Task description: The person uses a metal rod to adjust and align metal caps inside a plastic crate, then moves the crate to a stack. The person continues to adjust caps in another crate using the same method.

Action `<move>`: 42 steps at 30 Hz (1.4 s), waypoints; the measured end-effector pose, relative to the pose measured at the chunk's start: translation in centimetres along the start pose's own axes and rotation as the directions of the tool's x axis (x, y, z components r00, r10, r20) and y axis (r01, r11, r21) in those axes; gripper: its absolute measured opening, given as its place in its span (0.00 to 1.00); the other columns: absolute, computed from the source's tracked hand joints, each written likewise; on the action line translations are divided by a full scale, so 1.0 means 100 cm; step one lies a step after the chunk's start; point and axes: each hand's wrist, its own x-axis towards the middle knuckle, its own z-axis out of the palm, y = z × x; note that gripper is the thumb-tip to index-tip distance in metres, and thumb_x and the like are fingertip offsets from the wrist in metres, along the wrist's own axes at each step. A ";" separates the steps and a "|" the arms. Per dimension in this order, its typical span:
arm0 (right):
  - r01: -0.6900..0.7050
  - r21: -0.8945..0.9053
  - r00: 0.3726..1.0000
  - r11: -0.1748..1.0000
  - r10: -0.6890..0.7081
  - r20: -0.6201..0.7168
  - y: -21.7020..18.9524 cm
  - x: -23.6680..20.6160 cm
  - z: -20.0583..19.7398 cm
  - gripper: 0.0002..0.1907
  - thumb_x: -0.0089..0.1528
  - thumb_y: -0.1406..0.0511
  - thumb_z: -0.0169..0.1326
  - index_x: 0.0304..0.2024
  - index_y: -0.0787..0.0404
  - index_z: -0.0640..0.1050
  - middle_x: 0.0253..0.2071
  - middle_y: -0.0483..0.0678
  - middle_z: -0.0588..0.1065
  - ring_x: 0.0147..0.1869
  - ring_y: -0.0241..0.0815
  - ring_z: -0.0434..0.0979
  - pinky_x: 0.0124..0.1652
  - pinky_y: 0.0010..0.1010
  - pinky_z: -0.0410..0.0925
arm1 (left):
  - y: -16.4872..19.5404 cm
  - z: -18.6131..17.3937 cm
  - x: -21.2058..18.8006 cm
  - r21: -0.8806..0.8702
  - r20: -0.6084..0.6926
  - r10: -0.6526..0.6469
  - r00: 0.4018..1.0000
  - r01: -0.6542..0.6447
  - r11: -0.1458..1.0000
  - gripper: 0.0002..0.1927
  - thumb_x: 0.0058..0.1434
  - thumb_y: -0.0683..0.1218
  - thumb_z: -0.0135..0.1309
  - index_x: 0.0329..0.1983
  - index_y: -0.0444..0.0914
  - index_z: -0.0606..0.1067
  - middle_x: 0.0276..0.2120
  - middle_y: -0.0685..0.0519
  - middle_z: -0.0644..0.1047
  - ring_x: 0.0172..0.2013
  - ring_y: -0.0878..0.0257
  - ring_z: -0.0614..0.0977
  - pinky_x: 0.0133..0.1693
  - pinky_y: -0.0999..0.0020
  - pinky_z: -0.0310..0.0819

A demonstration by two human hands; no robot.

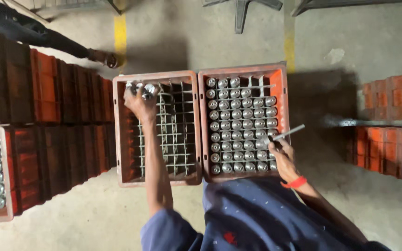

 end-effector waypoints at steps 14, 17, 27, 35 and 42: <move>0.091 0.016 0.948 0.996 -0.091 0.305 -0.037 -0.021 0.069 0.21 0.63 0.63 0.60 0.57 0.64 0.78 0.44 0.40 0.75 0.42 0.27 0.69 0.39 0.21 0.64 | 0.126 0.005 -0.229 -0.513 0.604 -0.090 0.792 0.472 0.716 0.11 0.51 0.40 0.63 0.37 0.36 0.75 0.28 0.50 0.80 0.28 0.56 0.79 0.31 0.60 0.74; 0.117 0.083 0.931 0.990 -0.138 0.337 -0.054 -0.028 0.071 0.22 0.64 0.61 0.61 0.58 0.65 0.76 0.47 0.44 0.76 0.49 0.31 0.74 0.47 0.25 0.69 | 0.144 -0.003 -0.254 -0.318 0.697 -0.037 0.716 0.355 0.879 0.16 0.50 0.43 0.66 0.39 0.36 0.75 0.30 0.42 0.81 0.31 0.49 0.84 0.34 0.56 0.75; 0.179 0.019 0.848 0.984 -0.164 0.504 -0.024 -0.013 0.029 0.21 0.64 0.64 0.61 0.57 0.65 0.77 0.53 0.47 0.76 0.57 0.37 0.73 0.55 0.31 0.66 | 0.158 -0.010 -0.247 -0.401 0.879 0.189 0.439 0.461 0.792 0.22 0.53 0.48 0.65 0.49 0.36 0.77 0.31 0.42 0.82 0.31 0.51 0.84 0.36 0.57 0.77; 0.171 0.360 0.985 0.917 -0.145 -0.097 -0.015 0.037 0.003 0.05 0.71 0.68 0.54 0.48 0.62 0.78 0.41 0.38 0.73 0.44 0.28 0.68 0.46 0.22 0.64 | 0.175 0.092 -0.151 -0.291 0.631 0.271 0.727 -0.102 0.951 0.30 0.65 0.57 0.57 0.68 0.44 0.69 0.45 0.39 0.81 0.35 0.45 0.83 0.32 0.54 0.78; 0.069 0.352 0.994 0.934 -0.036 -0.101 -0.010 0.022 0.011 0.12 0.66 0.69 0.55 0.53 0.63 0.78 0.47 0.40 0.77 0.49 0.29 0.73 0.53 0.24 0.65 | 0.199 0.141 -0.115 -0.428 0.287 0.534 0.795 -0.393 0.814 0.34 0.60 0.35 0.55 0.71 0.46 0.69 0.63 0.46 0.74 0.52 0.43 0.81 0.54 0.55 0.79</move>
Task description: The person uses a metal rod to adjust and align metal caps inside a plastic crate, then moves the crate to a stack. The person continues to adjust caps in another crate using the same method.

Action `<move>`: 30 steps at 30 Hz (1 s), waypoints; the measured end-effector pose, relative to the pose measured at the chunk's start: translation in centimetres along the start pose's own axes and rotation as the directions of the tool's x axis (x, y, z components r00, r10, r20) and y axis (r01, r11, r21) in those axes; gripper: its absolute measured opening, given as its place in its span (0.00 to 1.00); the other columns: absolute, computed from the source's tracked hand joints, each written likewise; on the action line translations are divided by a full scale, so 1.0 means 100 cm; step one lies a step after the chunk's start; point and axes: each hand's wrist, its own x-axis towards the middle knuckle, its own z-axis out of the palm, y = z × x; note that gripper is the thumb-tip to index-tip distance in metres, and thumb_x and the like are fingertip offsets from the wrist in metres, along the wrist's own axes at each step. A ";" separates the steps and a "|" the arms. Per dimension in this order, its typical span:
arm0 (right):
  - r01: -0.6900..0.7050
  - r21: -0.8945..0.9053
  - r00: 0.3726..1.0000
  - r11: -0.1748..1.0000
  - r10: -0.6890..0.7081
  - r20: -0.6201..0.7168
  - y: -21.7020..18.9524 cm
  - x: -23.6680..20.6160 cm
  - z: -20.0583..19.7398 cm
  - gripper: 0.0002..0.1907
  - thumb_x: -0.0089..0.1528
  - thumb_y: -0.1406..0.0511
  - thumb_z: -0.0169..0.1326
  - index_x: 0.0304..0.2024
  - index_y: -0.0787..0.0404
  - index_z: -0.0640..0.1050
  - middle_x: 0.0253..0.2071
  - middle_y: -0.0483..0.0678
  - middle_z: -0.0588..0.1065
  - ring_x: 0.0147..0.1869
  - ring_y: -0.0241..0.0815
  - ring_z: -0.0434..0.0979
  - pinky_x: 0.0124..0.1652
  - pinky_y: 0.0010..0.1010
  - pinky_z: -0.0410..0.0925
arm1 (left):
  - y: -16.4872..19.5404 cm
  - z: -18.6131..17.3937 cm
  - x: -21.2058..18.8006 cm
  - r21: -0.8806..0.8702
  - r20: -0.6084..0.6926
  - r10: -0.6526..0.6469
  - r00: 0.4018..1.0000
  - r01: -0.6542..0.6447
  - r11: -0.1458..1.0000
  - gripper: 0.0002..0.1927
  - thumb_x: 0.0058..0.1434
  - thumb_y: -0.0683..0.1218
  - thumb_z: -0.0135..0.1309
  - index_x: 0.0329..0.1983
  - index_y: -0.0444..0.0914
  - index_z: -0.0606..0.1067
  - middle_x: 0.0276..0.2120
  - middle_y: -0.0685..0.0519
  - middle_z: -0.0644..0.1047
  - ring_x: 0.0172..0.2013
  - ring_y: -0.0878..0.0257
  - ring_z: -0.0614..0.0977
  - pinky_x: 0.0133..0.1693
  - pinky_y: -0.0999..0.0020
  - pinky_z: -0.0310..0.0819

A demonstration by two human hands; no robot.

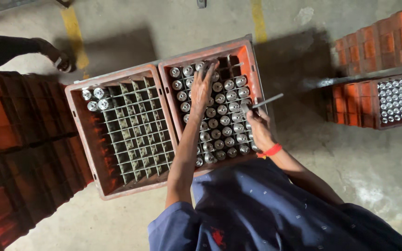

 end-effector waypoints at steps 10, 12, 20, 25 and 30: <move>-0.009 -0.259 1.000 0.966 0.013 0.013 0.013 -0.015 -0.006 0.13 0.70 0.68 0.54 0.55 0.69 0.78 0.45 0.41 0.74 0.48 0.31 0.71 0.48 0.25 0.65 | -0.064 -0.109 -0.076 -0.003 -0.463 -0.256 0.848 0.288 0.958 0.26 0.54 0.29 0.61 0.55 0.41 0.78 0.48 0.48 0.81 0.49 0.51 0.82 0.51 0.58 0.78; -0.048 -0.188 0.997 0.981 0.058 0.046 0.012 -0.018 -0.007 0.13 0.71 0.69 0.53 0.56 0.69 0.77 0.45 0.41 0.74 0.47 0.30 0.70 0.47 0.24 0.64 | -0.107 -0.153 -0.079 0.149 -0.530 -0.293 0.796 0.427 0.892 0.24 0.55 0.32 0.60 0.55 0.41 0.78 0.45 0.48 0.80 0.47 0.50 0.81 0.48 0.56 0.74; -0.039 -0.110 0.992 0.993 0.051 0.114 0.009 -0.021 -0.005 0.15 0.66 0.73 0.53 0.57 0.66 0.75 0.46 0.38 0.73 0.48 0.28 0.70 0.50 0.21 0.64 | -0.165 -0.217 -0.079 0.542 -0.504 -0.312 0.806 0.576 0.612 0.26 0.54 0.50 0.67 0.56 0.40 0.78 0.61 0.36 0.69 0.62 0.39 0.68 0.55 0.43 0.66; -0.056 -0.194 0.991 0.979 0.079 0.109 0.012 -0.029 -0.022 0.17 0.69 0.70 0.57 0.60 0.68 0.76 0.44 0.40 0.72 0.46 0.31 0.67 0.47 0.25 0.62 | -0.148 -0.241 -0.090 0.302 -0.528 -0.318 0.787 0.524 0.796 0.21 0.59 0.51 0.69 0.52 0.39 0.79 0.59 0.43 0.69 0.61 0.48 0.72 0.59 0.48 0.71; -0.123 -0.280 0.985 0.952 0.151 0.081 0.007 -0.043 -0.021 0.21 0.64 0.67 0.55 0.60 0.66 0.73 0.46 0.35 0.76 0.49 0.25 0.71 0.50 0.18 0.65 | -0.086 -0.248 -0.130 -0.298 -0.648 -0.372 0.665 0.228 0.927 0.21 0.62 0.54 0.68 0.49 0.37 0.76 0.53 0.46 0.74 0.57 0.56 0.78 0.61 0.54 0.74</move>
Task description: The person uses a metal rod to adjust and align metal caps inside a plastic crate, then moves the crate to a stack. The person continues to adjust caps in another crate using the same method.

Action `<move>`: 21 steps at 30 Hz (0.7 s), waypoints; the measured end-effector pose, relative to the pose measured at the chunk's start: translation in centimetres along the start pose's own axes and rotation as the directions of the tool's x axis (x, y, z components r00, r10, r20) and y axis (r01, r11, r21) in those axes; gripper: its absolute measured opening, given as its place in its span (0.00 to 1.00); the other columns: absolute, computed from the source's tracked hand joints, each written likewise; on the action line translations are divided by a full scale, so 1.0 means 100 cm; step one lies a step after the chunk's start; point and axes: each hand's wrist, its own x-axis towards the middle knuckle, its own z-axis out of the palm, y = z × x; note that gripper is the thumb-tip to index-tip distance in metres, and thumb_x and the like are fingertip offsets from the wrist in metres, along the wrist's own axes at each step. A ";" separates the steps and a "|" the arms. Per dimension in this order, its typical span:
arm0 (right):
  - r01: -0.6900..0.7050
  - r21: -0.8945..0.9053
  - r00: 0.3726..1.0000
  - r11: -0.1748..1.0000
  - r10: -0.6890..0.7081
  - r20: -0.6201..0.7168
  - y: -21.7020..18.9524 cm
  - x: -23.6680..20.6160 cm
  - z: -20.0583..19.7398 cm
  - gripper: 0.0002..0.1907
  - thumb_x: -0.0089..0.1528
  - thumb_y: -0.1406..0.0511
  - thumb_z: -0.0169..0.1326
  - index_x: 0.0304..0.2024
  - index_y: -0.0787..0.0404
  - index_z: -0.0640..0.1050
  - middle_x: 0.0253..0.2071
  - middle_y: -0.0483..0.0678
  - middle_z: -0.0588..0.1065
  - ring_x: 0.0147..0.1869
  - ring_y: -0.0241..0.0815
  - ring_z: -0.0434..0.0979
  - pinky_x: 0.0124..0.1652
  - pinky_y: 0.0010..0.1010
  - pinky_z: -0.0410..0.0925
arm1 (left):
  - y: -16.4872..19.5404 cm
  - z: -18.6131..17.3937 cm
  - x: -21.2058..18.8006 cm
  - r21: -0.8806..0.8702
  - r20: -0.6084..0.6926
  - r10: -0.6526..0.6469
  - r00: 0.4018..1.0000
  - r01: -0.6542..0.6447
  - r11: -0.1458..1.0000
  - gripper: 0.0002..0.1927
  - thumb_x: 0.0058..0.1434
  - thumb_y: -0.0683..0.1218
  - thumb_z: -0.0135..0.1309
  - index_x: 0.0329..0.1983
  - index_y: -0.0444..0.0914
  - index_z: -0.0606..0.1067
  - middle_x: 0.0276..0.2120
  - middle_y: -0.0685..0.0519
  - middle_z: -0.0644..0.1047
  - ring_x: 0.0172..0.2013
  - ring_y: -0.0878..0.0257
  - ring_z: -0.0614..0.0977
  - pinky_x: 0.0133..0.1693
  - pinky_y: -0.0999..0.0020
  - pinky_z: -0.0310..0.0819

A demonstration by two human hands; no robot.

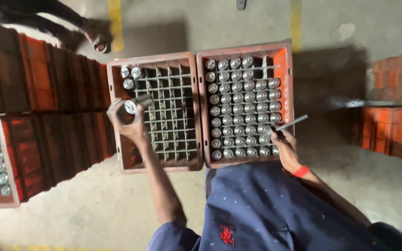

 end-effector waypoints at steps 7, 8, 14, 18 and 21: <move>0.107 -0.029 0.953 0.994 -0.094 0.287 -0.018 0.000 0.064 0.20 0.64 0.68 0.60 0.59 0.67 0.78 0.40 0.40 0.73 0.40 0.28 0.68 0.40 0.21 0.63 | 0.037 0.086 -0.131 -0.172 0.462 -0.523 0.716 0.651 0.739 0.23 0.64 0.41 0.71 0.27 0.32 0.65 0.25 0.53 0.69 0.25 0.66 0.67 0.29 0.70 0.61; 0.127 -0.027 0.946 0.991 -0.113 0.305 -0.024 -0.002 0.070 0.21 0.63 0.67 0.61 0.58 0.66 0.78 0.41 0.40 0.73 0.40 0.27 0.68 0.39 0.21 0.63 | 0.043 0.089 -0.149 -0.083 0.504 -0.519 0.691 0.636 0.767 0.14 0.60 0.41 0.67 0.33 0.35 0.71 0.26 0.54 0.73 0.24 0.67 0.71 0.27 0.71 0.65; 0.290 -0.004 0.914 0.957 -0.276 0.298 -0.047 -0.013 0.084 0.19 0.64 0.62 0.61 0.56 0.64 0.77 0.48 0.41 0.77 0.50 0.30 0.75 0.48 0.23 0.69 | 0.079 0.091 -0.217 0.234 0.627 -0.395 0.671 0.321 0.918 0.14 0.53 0.39 0.63 0.43 0.33 0.75 0.32 0.45 0.79 0.30 0.53 0.80 0.31 0.57 0.73; 0.430 -0.229 0.894 0.874 -0.375 0.248 -0.031 -0.021 0.079 0.20 0.65 0.62 0.61 0.56 0.65 0.77 0.51 0.45 0.77 0.56 0.35 0.76 0.55 0.29 0.69 | 0.094 0.094 -0.222 0.192 0.578 -0.125 0.806 0.014 0.981 0.29 0.45 0.36 0.62 0.52 0.26 0.70 0.38 0.34 0.76 0.38 0.35 0.75 0.40 0.44 0.69; 0.264 -0.050 0.956 0.963 -0.255 0.142 -0.014 -0.023 0.080 0.22 0.65 0.61 0.62 0.58 0.65 0.75 0.52 0.47 0.76 0.56 0.36 0.74 0.55 0.30 0.69 | 0.102 0.101 -0.225 0.386 0.586 -0.326 0.742 0.098 0.917 0.21 0.48 0.33 0.60 0.46 0.29 0.69 0.38 0.36 0.76 0.41 0.35 0.73 0.41 0.41 0.65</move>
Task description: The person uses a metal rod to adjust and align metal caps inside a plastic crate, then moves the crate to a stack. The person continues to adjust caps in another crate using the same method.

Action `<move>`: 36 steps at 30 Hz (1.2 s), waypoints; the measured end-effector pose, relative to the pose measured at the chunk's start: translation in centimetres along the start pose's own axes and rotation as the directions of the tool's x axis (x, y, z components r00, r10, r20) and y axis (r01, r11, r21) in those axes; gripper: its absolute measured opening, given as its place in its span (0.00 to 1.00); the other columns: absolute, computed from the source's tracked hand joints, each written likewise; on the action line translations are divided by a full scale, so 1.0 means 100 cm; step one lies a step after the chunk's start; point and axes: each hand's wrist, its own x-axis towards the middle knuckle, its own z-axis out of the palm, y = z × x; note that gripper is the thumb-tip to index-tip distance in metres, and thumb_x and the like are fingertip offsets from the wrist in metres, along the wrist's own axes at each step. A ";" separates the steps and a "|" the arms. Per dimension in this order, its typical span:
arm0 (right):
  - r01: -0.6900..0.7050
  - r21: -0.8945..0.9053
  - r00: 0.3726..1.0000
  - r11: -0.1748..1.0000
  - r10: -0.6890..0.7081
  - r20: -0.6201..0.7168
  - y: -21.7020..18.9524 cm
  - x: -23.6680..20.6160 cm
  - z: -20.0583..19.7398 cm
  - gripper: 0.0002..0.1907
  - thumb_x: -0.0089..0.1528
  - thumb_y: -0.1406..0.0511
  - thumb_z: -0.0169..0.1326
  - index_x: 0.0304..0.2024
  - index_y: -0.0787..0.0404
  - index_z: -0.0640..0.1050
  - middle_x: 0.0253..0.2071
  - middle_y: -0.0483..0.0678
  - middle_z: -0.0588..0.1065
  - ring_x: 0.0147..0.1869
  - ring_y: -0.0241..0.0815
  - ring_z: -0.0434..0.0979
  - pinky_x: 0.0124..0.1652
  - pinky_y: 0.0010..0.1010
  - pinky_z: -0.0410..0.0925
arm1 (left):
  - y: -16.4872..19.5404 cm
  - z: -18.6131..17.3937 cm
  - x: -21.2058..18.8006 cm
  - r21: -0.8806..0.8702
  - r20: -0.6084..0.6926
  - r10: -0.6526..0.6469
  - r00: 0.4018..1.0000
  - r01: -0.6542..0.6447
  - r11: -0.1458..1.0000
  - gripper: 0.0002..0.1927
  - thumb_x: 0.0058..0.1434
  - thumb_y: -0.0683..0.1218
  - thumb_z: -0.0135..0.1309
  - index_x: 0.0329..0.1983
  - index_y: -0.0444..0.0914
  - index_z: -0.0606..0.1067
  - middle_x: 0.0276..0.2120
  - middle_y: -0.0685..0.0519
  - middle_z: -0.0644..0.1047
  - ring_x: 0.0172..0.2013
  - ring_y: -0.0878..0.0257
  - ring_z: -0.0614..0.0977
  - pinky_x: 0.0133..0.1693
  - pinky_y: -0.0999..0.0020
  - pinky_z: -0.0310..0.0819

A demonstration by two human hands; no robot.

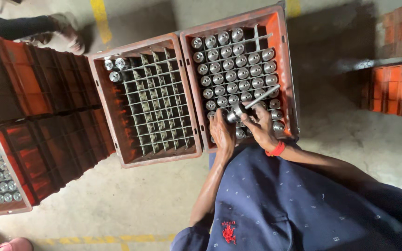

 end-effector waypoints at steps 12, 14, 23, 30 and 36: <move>-0.052 0.120 0.999 0.991 0.053 -0.007 0.015 0.053 -0.055 0.18 0.66 0.65 0.58 0.57 0.64 0.77 0.49 0.43 0.77 0.50 0.30 0.73 0.50 0.24 0.66 | -0.003 0.018 0.031 -0.121 0.104 0.138 0.985 -0.125 0.985 0.30 0.51 0.38 0.65 0.57 0.30 0.68 0.45 0.32 0.74 0.46 0.35 0.76 0.43 0.44 0.71; 0.048 0.226 0.979 0.973 -0.001 -0.202 0.014 0.069 -0.071 0.13 0.68 0.68 0.57 0.55 0.65 0.77 0.47 0.42 0.78 0.48 0.30 0.73 0.49 0.23 0.66 | -0.005 0.027 0.060 0.025 0.079 0.274 0.959 -0.276 0.961 0.35 0.50 0.38 0.64 0.60 0.28 0.65 0.46 0.31 0.73 0.48 0.34 0.74 0.52 0.43 0.69; 0.069 0.315 0.931 0.947 0.052 -0.362 -0.004 0.061 -0.093 0.09 0.66 0.72 0.54 0.49 0.62 0.78 0.39 0.37 0.76 0.42 0.27 0.72 0.42 0.20 0.66 | 0.050 0.071 0.190 0.248 0.125 0.521 0.844 -0.535 0.807 0.31 0.49 0.30 0.52 0.59 0.35 0.71 0.54 0.35 0.73 0.55 0.38 0.74 0.52 0.49 0.72; -0.033 0.254 0.944 0.967 0.114 -0.310 0.012 0.046 -0.077 0.11 0.65 0.72 0.57 0.51 0.65 0.78 0.40 0.36 0.73 0.43 0.27 0.69 0.45 0.21 0.64 | 0.022 0.017 0.162 -0.090 -0.041 0.471 0.881 -0.473 0.877 0.25 0.52 0.37 0.62 0.55 0.41 0.76 0.45 0.43 0.78 0.46 0.43 0.79 0.47 0.52 0.74; -0.057 0.273 0.957 0.960 0.130 -0.260 0.020 0.031 -0.086 0.14 0.67 0.72 0.56 0.56 0.66 0.77 0.42 0.36 0.71 0.44 0.27 0.68 0.45 0.21 0.63 | -0.103 -0.117 0.189 0.389 -0.497 0.296 0.816 -0.096 0.916 0.26 0.48 0.31 0.53 0.51 0.40 0.75 0.45 0.44 0.77 0.49 0.43 0.76 0.62 0.42 0.68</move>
